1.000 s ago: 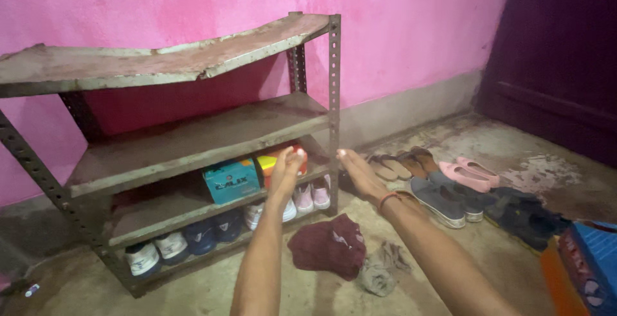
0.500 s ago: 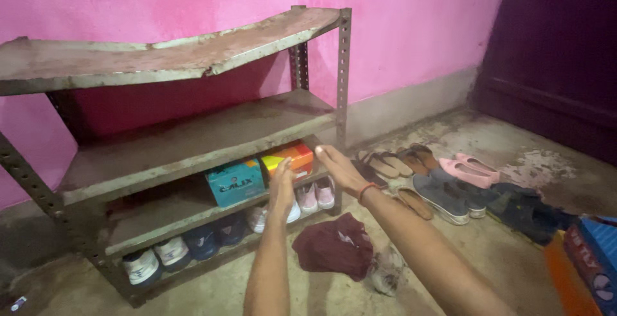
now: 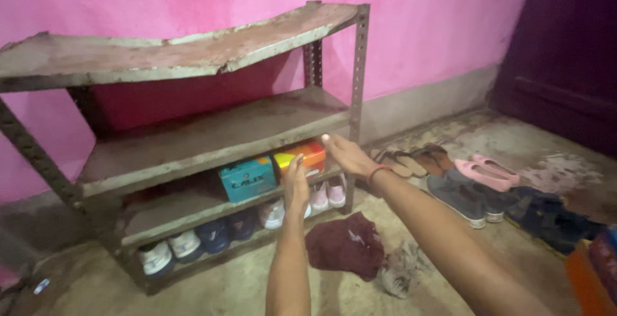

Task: The person organizes footwear by picking up shoe boxes and pairs of shoes, moving them from the floor onto the shelves of a metal rack, and arranging them side-by-side.

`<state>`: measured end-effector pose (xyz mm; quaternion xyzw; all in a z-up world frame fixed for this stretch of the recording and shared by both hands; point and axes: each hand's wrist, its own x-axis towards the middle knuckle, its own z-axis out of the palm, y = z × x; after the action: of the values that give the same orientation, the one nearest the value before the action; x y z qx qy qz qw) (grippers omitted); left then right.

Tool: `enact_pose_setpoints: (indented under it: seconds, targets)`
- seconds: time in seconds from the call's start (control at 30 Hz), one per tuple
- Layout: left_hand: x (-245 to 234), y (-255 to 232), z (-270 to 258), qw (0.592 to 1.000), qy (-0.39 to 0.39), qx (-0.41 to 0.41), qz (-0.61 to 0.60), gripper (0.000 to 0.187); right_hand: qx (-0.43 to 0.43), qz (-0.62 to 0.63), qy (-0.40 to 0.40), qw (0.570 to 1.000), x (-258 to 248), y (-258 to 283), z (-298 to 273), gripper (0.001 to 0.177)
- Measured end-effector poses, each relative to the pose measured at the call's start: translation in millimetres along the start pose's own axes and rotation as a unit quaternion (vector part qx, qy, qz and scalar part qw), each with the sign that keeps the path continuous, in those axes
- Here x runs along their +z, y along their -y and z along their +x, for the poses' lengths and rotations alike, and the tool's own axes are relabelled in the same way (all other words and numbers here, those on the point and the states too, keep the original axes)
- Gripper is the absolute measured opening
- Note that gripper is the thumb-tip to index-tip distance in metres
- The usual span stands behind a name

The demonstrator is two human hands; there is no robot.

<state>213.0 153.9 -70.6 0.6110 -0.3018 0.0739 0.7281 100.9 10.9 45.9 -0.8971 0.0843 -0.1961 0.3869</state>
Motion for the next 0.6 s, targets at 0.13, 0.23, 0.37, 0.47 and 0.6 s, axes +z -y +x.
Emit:
enact_pose_setpoints:
  seconds: [0.13, 0.23, 0.37, 0.47, 0.6]
  targets:
    - [-16.6, 7.8, -1.3, 0.996, -0.016, -0.053, 0.068, 0.049, 0.017, -0.006, 0.022, 1.000, -2.7, -4.2, -13.1, 0.070]
    - [-29.7, 16.1, 6.4, 0.997, -0.021, -0.035, 0.064, 0.048, 0.041, 0.039, 0.021, 0.998, -3.2, -13.0, -17.9, 0.066]
    - [-52.1, 16.4, 1.2, 0.997, -0.019, -0.075, 0.018, 0.052, 0.010, 0.100, 0.015, 0.995, 5.9, -31.1, 0.2, 0.063]
    - [-63.9, 11.6, -4.2, 0.998, -0.035, -0.012, 0.059, 0.053, -0.017, 0.077, 0.011, 0.997, 25.5, -42.9, 14.7, 0.063]
    - [-81.0, -2.4, -15.6, 0.978, -0.067, -0.054, 0.189, 0.052, -0.022, 0.076, 0.024, 0.997, 57.2, -41.2, 23.2, 0.062]
